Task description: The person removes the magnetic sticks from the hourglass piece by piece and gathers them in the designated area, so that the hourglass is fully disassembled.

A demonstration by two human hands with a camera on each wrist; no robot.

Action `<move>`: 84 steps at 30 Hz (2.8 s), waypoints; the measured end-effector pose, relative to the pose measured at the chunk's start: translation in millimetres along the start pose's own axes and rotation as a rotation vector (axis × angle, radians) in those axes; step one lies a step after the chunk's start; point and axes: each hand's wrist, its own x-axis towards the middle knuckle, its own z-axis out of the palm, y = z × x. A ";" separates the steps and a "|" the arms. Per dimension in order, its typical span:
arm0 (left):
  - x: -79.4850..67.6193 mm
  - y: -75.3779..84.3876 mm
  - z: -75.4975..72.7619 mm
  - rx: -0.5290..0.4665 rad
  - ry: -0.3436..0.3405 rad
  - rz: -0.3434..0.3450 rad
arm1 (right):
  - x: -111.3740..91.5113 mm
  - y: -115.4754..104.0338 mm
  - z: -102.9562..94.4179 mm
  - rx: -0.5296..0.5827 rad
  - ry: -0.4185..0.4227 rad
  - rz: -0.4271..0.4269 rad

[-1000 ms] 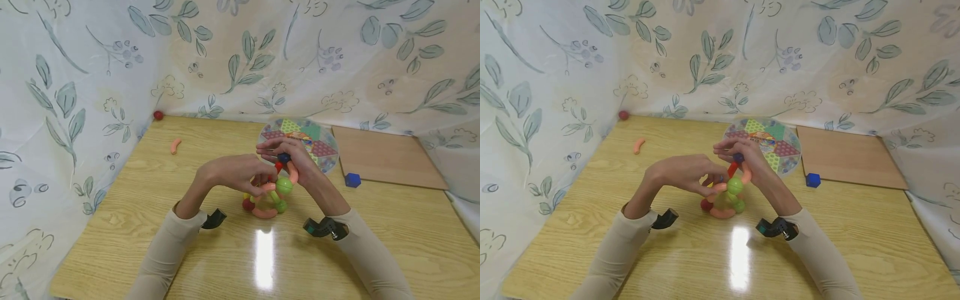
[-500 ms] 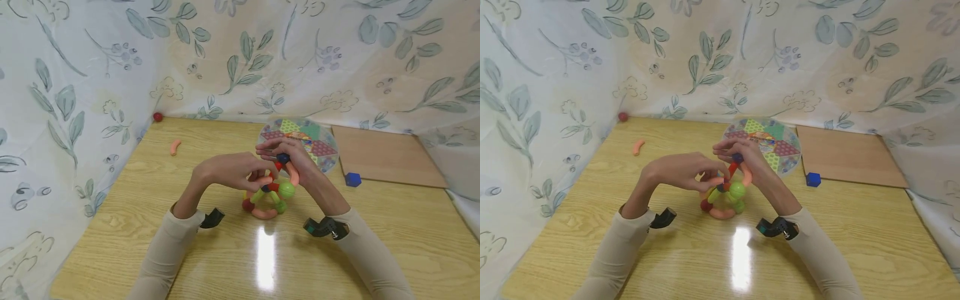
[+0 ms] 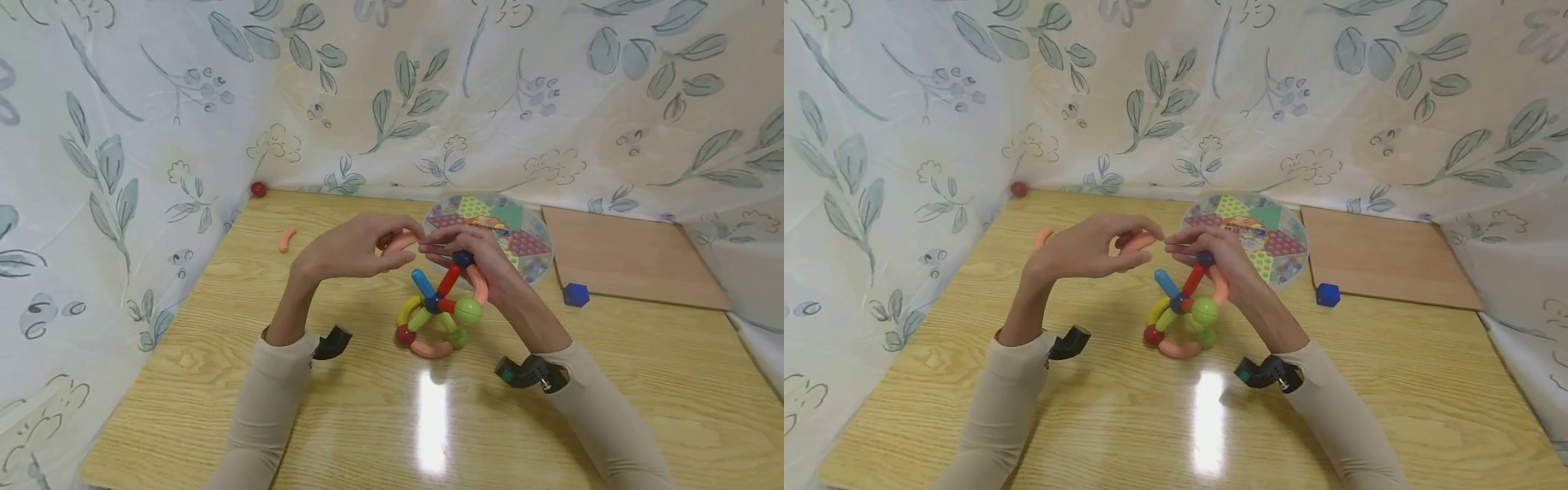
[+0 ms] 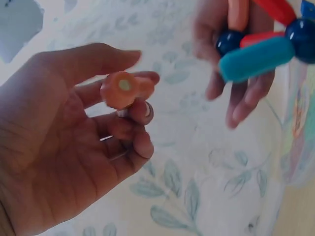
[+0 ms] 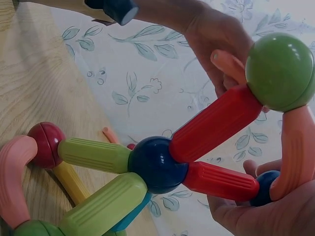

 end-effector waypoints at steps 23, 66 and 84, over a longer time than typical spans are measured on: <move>-68.0 -134.6 -35.3 0.107 0.437 -0.629 | 0.5 0.6 4.1 0.053 -0.012 0.004; -64.5 -164.3 -6.7 0.029 0.383 -0.762 | -2.0 1.2 2.5 0.012 -0.026 -0.007; 26.3 30.9 36.5 0.012 -0.233 0.263 | -0.3 1.3 0.7 -0.086 -0.023 -0.047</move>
